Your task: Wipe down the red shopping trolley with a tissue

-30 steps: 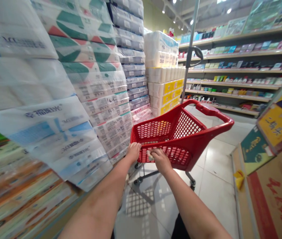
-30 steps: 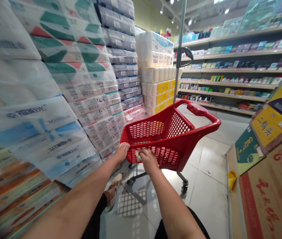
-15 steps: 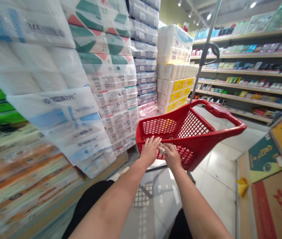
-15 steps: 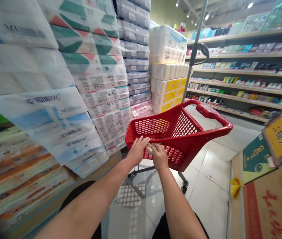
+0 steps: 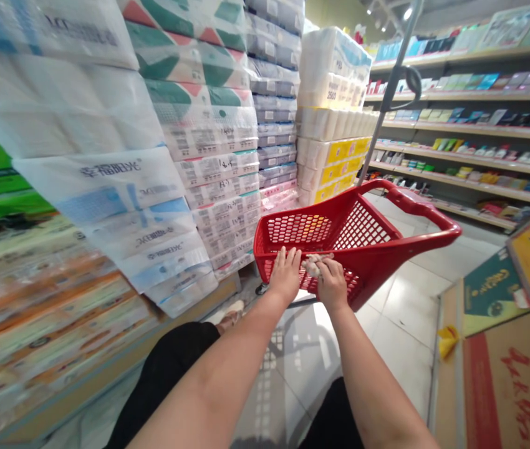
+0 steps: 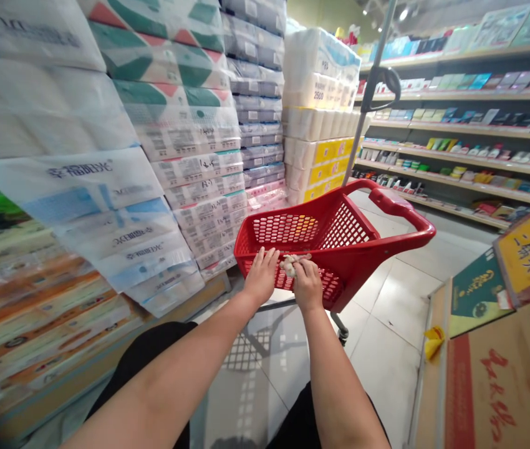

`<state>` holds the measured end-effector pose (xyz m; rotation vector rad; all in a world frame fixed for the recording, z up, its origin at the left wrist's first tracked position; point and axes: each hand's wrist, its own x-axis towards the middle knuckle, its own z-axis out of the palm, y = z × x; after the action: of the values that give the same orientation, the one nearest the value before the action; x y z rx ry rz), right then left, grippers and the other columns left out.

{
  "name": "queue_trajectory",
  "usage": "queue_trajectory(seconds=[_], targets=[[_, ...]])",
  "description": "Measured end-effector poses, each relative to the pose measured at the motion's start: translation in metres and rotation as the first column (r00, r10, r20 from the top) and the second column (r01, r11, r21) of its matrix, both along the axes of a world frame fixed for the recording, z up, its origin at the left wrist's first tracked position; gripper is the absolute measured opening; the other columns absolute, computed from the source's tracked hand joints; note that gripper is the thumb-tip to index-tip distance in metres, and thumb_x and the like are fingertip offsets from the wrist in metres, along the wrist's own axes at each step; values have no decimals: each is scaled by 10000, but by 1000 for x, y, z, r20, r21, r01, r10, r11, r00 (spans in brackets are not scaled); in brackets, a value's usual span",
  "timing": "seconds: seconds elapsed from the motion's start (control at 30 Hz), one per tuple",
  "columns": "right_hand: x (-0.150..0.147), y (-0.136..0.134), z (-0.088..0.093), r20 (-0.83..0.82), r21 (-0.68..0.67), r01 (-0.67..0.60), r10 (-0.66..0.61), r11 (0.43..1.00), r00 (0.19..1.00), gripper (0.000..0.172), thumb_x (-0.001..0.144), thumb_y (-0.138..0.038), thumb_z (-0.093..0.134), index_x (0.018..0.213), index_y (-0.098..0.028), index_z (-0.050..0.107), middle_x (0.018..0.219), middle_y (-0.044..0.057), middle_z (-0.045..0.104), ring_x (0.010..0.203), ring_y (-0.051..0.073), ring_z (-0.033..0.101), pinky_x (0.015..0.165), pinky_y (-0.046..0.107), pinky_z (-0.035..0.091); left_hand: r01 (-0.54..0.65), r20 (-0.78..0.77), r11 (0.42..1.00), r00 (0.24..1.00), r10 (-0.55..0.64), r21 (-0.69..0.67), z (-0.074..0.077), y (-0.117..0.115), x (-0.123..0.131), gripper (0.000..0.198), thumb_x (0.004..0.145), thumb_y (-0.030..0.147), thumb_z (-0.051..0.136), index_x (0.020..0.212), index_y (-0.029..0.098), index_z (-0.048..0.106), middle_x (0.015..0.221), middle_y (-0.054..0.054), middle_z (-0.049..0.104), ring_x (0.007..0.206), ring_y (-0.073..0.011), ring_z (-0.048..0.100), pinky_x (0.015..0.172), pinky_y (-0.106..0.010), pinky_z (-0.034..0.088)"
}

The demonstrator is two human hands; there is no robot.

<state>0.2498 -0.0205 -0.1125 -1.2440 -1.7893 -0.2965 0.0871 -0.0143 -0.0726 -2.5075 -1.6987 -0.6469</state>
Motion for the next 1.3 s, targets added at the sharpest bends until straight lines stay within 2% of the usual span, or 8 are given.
queue_trajectory(seconds=[0.1,0.23,0.37,0.47,0.57,0.67,0.87,1.3], targets=[[-1,-2,0,41,-109,-16,20,994,999,339,824,-40,466,1012,-214,688,1041,83,635,989,219,529,871,341,484,-10,1,1000,1000,10,0,0,1,1,607,857,70,345,1458,147,347,1503,-124,386,1467,-318,127,1168,-526,254],[5,-5,1,-12,-36,43,-44,998,999,305,844,-79,476,1035,-195,684,1122,101,614,1076,236,499,938,366,451,7,-29,999,1000,-6,32,-2,-1,-3,627,837,56,357,1460,114,339,1482,-150,403,1461,-321,149,1175,-530,237],[16,-11,-2,33,-144,47,-43,988,999,280,835,-79,477,928,-210,707,968,76,632,924,210,533,809,319,479,13,-57,997,998,-9,72,-1,-5,-11,684,817,49,374,1490,146,294,1476,-162,409,1457,-328,162,1161,-582,220],[26,-17,-5,-19,-84,57,-59,995,998,263,868,-131,487,994,-216,701,1015,76,625,964,210,528,829,320,482,-17,-78,998,997,22,60,4,-6,-13,693,821,67,395,1496,190,293,1462,-151,425,1446,-346,190,1154,-580,221],[35,-23,-7,-43,-58,106,-108,993,993,280,867,-129,488,1037,-228,688,1045,73,616,976,206,525,842,310,482,-31,-104,999,994,36,45,12,-5,-3,683,833,83,403,1491,240,309,1447,-135,439,1436,-357,216,1153,-568,211],[42,-28,-6,1,-131,87,-87,988,996,278,845,-92,489,947,-242,700,944,50,625,890,189,534,776,277,481,70,-131,997,989,-68,14,19,-5,20,697,832,90,404,1500,242,278,1480,-109,408,1427,-351,237,1157,-557,205],[54,-34,-2,-64,-112,175,-183,978,981,289,809,-68,503,956,-219,700,988,75,630,913,213,526,781,303,473,131,-91,990,987,-135,-44,25,-11,56,727,832,146,435,1514,279,219,1532,-73,342,1402,-430,222,1104,-697,170],[57,-45,21,-97,-12,208,-208,978,973,285,819,-62,474,944,-189,695,1020,82,636,954,217,525,856,327,480,121,-42,991,991,-123,-53,22,-18,44,748,793,89,434,1496,276,258,1510,-42,362,1405,-407,200,1136,-664,127]])
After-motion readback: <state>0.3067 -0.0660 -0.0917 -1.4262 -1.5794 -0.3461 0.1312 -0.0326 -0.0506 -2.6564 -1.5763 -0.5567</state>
